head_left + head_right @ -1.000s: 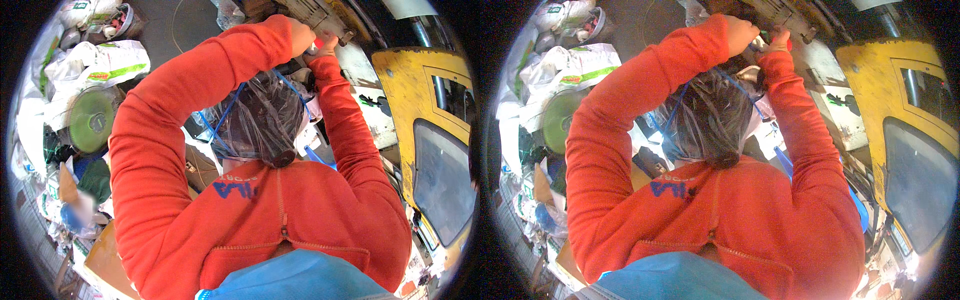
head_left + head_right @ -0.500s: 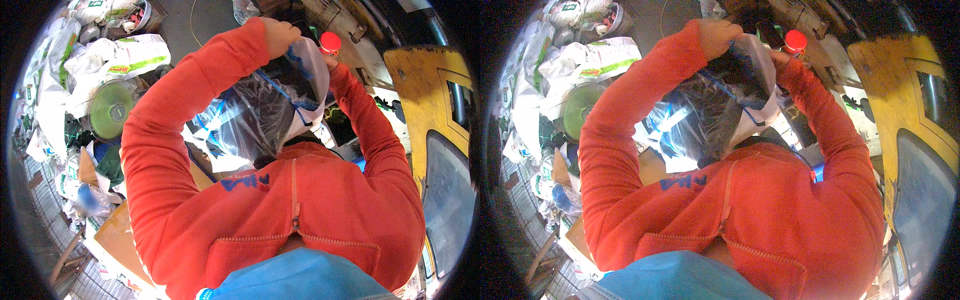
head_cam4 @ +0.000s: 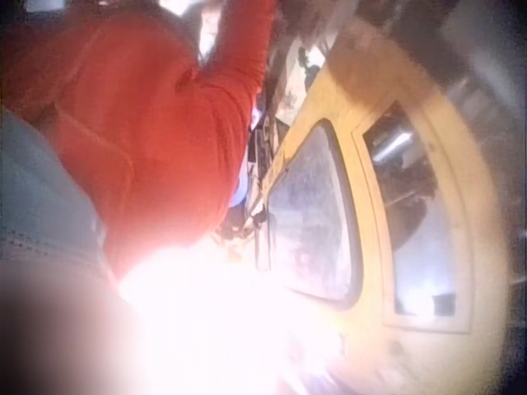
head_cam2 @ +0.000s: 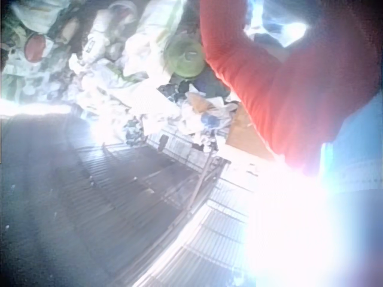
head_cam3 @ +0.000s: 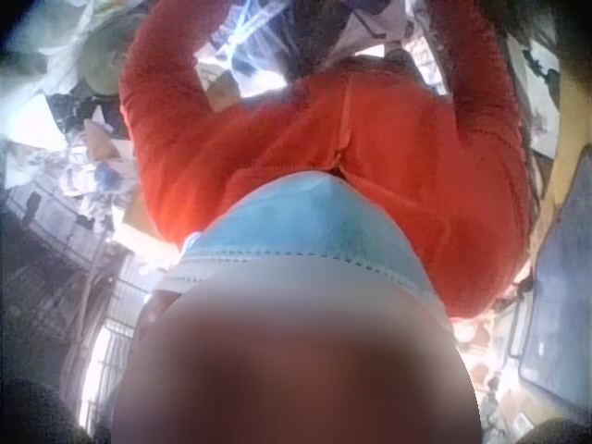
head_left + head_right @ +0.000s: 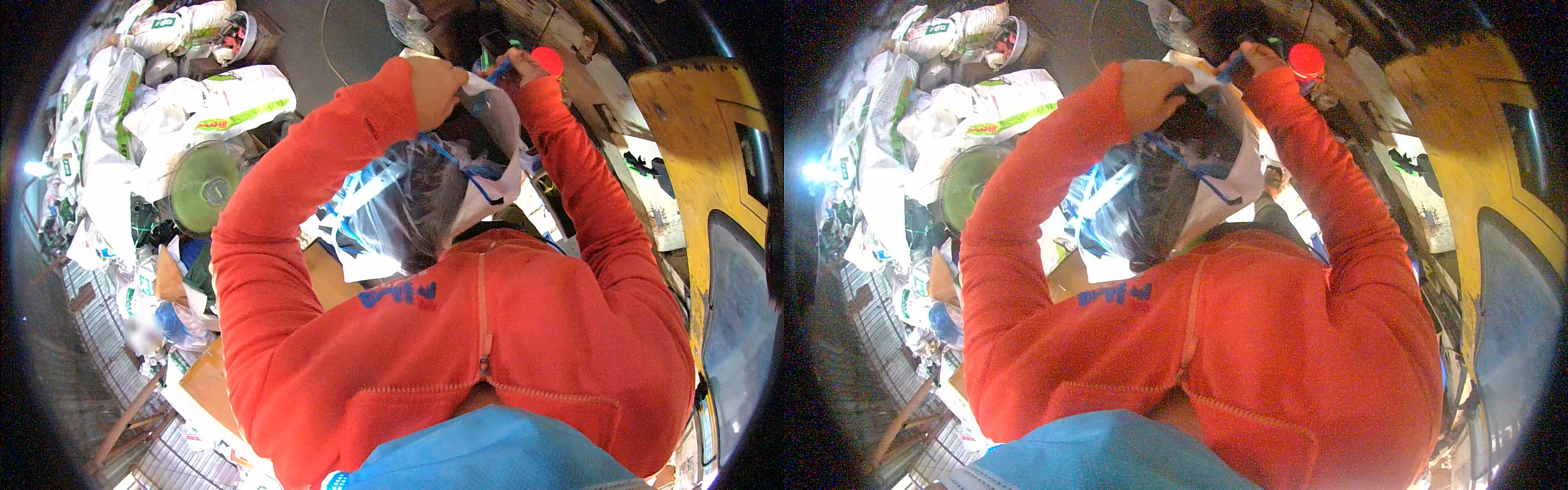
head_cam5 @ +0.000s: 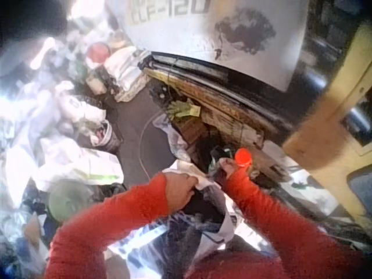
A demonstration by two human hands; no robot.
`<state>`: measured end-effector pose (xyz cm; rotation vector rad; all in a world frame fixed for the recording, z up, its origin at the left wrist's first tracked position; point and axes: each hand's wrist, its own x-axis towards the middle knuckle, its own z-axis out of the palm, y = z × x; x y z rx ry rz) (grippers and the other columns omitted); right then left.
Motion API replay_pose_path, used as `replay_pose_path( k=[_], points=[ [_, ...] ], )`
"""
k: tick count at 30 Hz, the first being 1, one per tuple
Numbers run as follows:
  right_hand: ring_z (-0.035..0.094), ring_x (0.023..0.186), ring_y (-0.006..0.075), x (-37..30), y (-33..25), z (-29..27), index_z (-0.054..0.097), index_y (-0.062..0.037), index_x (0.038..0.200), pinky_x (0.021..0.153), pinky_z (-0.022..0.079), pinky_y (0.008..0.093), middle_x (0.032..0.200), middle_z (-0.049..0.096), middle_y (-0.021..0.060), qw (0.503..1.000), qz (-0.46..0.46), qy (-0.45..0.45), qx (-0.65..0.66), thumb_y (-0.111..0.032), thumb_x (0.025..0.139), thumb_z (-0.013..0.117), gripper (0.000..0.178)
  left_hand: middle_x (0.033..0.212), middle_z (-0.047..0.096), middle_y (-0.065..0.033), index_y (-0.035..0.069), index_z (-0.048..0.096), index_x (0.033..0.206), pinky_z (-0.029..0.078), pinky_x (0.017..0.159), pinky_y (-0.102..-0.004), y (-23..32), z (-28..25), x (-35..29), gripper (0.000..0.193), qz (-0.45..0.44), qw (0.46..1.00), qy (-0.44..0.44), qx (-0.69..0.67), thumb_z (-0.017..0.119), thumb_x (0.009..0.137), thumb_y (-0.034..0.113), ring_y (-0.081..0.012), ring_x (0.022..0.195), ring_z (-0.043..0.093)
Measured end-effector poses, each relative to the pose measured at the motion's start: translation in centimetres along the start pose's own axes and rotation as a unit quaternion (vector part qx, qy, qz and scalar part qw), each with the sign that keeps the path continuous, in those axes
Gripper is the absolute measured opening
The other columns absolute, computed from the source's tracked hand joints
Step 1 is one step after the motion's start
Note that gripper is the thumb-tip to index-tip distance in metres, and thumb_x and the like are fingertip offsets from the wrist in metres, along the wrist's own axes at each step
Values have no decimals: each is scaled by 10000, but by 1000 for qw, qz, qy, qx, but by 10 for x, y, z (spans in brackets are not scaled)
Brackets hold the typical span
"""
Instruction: The person ties a plastic bag containing black parts with a blue zip tie, then sits and puts on green gloves. They pick up a black plastic part and a circular component, align and fit the circular piece into the part, and place the assembled item into a black tray.
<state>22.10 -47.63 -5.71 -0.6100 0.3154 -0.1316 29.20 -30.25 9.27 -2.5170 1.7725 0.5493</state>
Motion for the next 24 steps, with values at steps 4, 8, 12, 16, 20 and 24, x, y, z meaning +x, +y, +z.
replay_pose_path(
  k=[4,8,12,16,20,24],
  points=[
    [578,699,247,25,-43,38,521,-73,884,734,482,358,778,588,52,947,28,-311,73,-190,916,503,123,924,636,-178,71,607,1035,497,753,-442,-15,-19,-9,248,-8,1000,-19,0,531,861,230,-351,866,618],
    [232,443,102,5,-66,95,329,-175,661,439,215,280,549,245,-53,988,103,-107,-32,-307,924,470,326,961,632,-173,43,598,1046,488,779,-399,-20,-10,-2,260,64,987,59,-136,496,898,230,-315,902,612],
    [231,436,91,-29,-77,151,331,-173,653,432,208,272,546,249,-58,988,133,-69,-46,-290,922,465,323,885,613,-124,5,581,1004,462,743,-330,-17,1,-6,259,122,917,60,-376,456,935,222,-256,835,580],
    [226,433,89,-57,-76,188,342,-172,657,425,197,264,539,244,-58,988,124,-72,-55,-290,909,486,314,781,579,-135,-5,565,917,448,678,-324,-16,-9,-30,268,163,897,95,-399,452,936,237,-246,729,567],
    [217,432,86,-81,-79,209,345,-174,662,420,186,262,540,241,-61,986,152,-54,-43,-291,897,501,305,735,565,-145,-5,567,849,448,632,-340,-10,-25,-53,281,163,906,59,-385,463,921,246,-269,664,561],
    [210,435,87,-99,-73,224,344,-181,672,418,176,260,547,236,-65,989,137,21,-53,-281,892,505,290,714,574,-144,-6,571,811,449,601,-354,-6,-28,-71,270,170,905,94,-378,479,898,233,-304,638,561]
  ],
)
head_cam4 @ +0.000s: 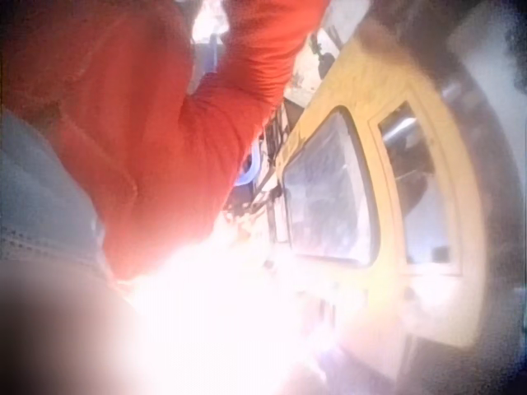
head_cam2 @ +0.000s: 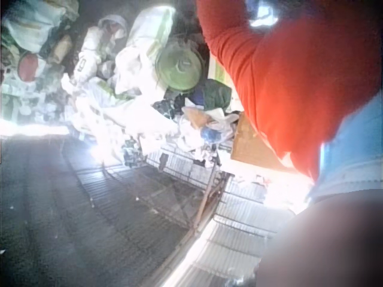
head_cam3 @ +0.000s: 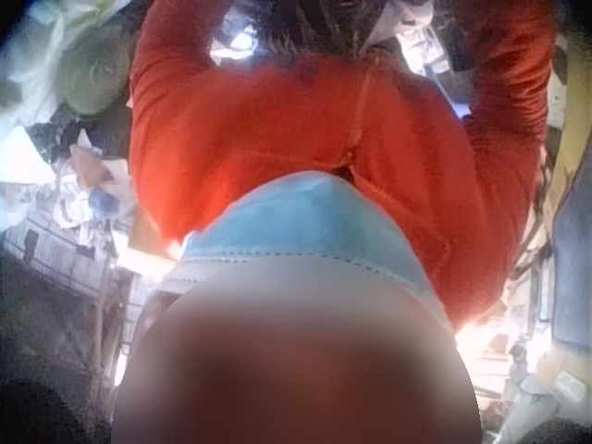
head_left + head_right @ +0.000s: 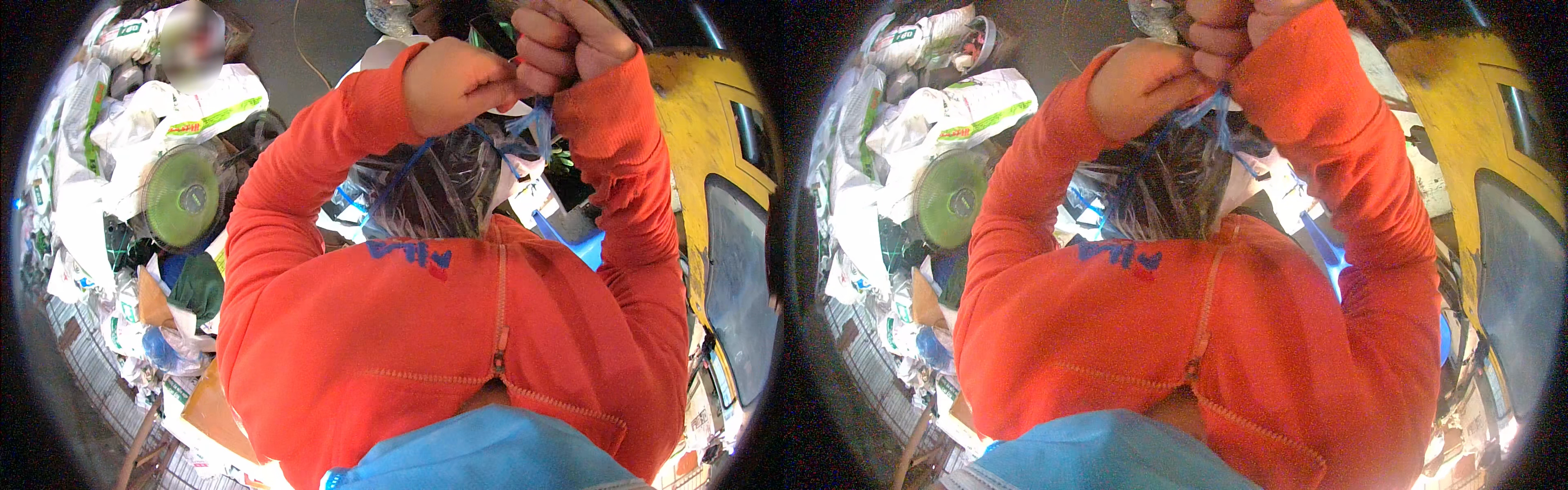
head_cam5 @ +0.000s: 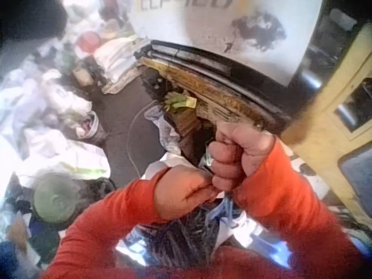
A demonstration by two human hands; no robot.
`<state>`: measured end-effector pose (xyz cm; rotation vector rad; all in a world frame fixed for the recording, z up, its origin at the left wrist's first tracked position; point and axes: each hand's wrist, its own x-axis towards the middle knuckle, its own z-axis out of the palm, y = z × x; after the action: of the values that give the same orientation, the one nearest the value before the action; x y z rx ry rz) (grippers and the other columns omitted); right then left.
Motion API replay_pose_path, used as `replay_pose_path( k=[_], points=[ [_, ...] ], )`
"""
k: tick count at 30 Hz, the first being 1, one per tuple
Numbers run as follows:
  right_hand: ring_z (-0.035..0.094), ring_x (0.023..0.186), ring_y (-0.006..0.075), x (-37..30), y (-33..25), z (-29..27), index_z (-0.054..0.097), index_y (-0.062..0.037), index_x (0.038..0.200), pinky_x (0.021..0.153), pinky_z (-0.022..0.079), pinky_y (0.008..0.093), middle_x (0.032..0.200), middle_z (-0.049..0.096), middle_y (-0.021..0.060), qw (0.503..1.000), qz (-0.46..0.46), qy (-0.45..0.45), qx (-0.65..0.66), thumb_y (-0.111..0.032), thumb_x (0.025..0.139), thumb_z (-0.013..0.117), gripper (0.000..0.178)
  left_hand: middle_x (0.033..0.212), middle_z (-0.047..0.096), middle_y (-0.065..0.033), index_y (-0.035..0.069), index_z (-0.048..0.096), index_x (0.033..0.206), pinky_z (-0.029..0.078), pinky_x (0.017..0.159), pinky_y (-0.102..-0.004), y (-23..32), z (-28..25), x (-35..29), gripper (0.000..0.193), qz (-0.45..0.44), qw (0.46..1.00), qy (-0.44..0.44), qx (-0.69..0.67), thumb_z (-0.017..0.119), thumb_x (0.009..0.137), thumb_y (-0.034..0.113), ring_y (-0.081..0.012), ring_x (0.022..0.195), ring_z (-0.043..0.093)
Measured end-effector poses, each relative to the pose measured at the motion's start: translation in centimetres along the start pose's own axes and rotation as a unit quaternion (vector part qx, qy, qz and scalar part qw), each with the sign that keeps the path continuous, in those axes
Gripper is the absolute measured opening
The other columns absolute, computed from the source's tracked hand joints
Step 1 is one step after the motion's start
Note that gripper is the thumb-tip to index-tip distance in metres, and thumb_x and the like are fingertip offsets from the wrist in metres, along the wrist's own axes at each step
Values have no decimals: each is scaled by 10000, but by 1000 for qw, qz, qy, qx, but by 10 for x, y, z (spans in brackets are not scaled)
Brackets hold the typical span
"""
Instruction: The person ties a plastic bag containing black parts with a blue zip tie, then sits and puts on green gloves. They pick up a black plastic part and a circular component, align and fit the circular piece into the part, and place the assembled item into a black tray.
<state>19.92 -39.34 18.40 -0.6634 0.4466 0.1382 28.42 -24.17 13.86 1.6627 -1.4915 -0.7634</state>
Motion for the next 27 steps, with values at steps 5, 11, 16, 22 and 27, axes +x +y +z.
replay_pose_path(
  k=[5,11,16,22,27],
  points=[
    [217,439,90,-2,9,11,349,-176,690,419,187,265,555,241,-62,999,-23,-34,26,-300,901,492,283,658,555,-152,-4,573,795,446,593,-364,0,0,-9,245,84,994,45,43,490,879,210,-327,644,564],
    [439,609,163,24,13,-20,456,-122,865,545,359,296,710,443,9,893,-404,-14,-198,-330,885,494,212,561,471,-42,22,547,706,414,565,-311,-2,-4,-5,312,-89,985,107,-100,491,913,248,-207,530,474],
    [471,1130,351,21,111,-68,352,-65,1313,938,375,458,1255,448,192,510,-377,188,-750,-507,633,726,893,526,341,0,104,321,571,377,598,-306,-9,-1,-27,450,-174,909,151,-347,409,951,329,-149,510,370],
    [450,1132,375,43,155,-93,309,-137,1369,946,353,510,1237,481,168,566,-239,220,-758,-557,579,730,989,541,349,6,94,358,584,332,601,-290,-8,34,-84,407,-191,839,290,-418,431,944,269,-127,532,342],
    [441,1150,352,45,156,-88,291,-188,1380,918,344,569,1268,444,115,570,-239,191,-763,-605,554,717,1019,541,340,-13,94,350,569,340,626,-327,-5,56,-114,406,-176,804,359,-439,408,954,209,-146,527,314]
  ],
)
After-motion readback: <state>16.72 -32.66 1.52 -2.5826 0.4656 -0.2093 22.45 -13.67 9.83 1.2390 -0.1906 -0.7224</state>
